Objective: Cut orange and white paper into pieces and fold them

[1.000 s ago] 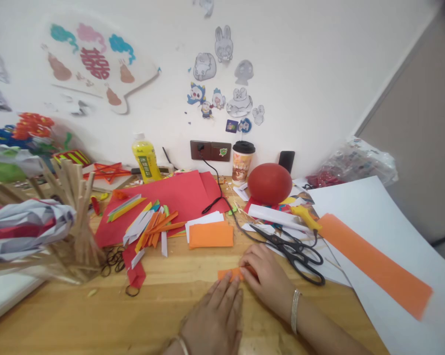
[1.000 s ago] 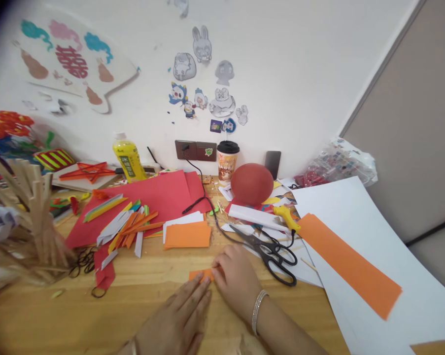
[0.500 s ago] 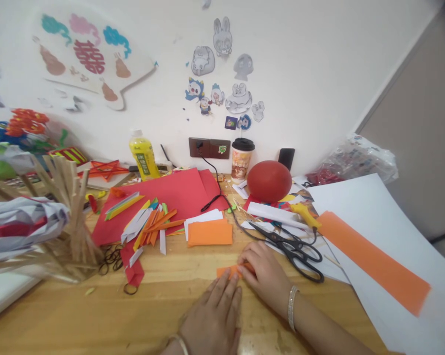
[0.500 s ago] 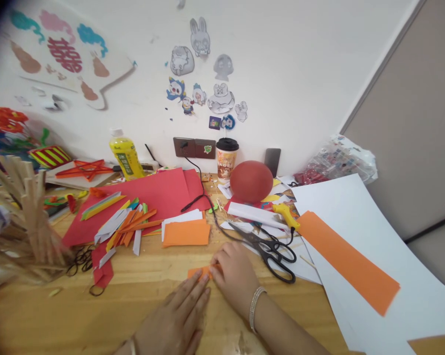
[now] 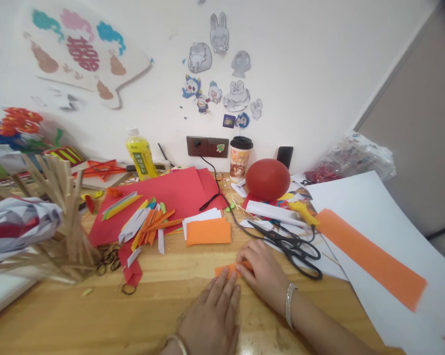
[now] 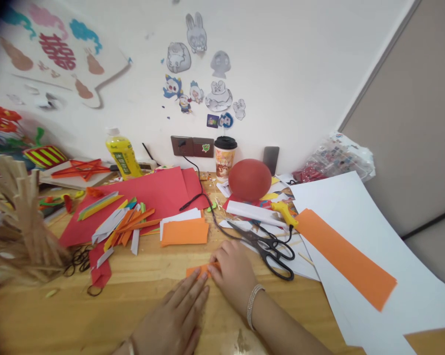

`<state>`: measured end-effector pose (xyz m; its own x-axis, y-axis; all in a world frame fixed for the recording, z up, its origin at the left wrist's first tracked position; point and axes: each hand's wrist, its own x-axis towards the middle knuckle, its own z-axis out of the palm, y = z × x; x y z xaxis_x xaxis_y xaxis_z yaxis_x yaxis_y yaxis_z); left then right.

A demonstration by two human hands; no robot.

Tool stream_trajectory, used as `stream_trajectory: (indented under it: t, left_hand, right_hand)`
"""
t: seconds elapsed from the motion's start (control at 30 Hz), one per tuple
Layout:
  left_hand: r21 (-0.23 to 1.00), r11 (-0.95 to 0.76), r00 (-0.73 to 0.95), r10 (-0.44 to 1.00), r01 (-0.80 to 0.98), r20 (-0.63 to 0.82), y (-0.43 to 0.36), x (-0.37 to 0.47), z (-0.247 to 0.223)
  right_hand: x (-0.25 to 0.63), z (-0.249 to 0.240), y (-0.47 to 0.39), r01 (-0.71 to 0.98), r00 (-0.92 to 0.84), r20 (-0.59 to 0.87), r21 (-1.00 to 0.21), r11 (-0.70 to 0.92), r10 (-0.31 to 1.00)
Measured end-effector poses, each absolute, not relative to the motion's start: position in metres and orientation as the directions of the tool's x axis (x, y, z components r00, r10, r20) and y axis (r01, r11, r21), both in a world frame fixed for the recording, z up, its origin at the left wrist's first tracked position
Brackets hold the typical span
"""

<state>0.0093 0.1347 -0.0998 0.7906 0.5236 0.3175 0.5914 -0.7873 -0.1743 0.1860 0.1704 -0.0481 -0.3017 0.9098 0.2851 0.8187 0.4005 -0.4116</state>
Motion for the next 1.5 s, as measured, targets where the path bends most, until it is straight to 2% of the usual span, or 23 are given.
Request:
stream_trajectory:
  t: [0.33, 0.53, 0.7, 0.83, 0.93, 1.1, 1.23, 1.5]
  left_hand:
    - [-0.2, -0.777, 0.774, 0.492, 0.596, 0.398, 0.135, 0.009, -0.096]
    - [-0.188, -0.78, 0.785, 0.517, 0.596, 0.342, 0.135, 0.011, -0.101]
    - [-0.189, -0.778, 0.779, 0.511, 0.599, 0.362, 0.134, 0.01, -0.095]
    - [-0.186, -0.79, 0.806, 0.539, 0.585, 0.244, 0.133, 0.006, -0.08]
    - [-0.197, -0.8, 0.822, 0.531, 0.566, 0.203, 0.134, 0.003, -0.079]
    - [-0.204, -0.803, 0.818, 0.495, 0.559, 0.293, 0.139, 0.001, -0.103]
    - [-0.221, -0.815, 0.831, 0.465, 0.536, 0.305, 0.141, 0.001, -0.109]
    - [-0.236, -0.832, 0.856, 0.439, 0.502, 0.272, 0.144, -0.009, -0.061]
  right_hand:
    - [0.184, -0.046, 0.171, 0.829, -0.289, 0.247, -0.418, 0.371, 0.925]
    - [0.185, -0.048, 0.17, 0.833, -0.293, 0.26, -0.403, 0.38, 0.92]
    - [0.183, -0.048, 0.171, 0.841, -0.292, 0.257, -0.391, 0.375, 0.921]
    - [0.187, -0.045, 0.169, 0.863, -0.262, 0.237, -0.376, 0.337, 0.936]
    - [0.2, -0.039, 0.167, 0.873, -0.224, 0.198, -0.395, 0.287, 0.954]
    - [0.222, -0.031, 0.171, 0.85, -0.242, 0.141, -0.446, 0.279, 0.96]
    - [0.223, -0.032, 0.173, 0.818, -0.219, 0.166, -0.507, 0.274, 0.962]
    - [0.217, -0.037, 0.172, 0.817, -0.181, 0.128, -0.533, 0.221, 0.975]
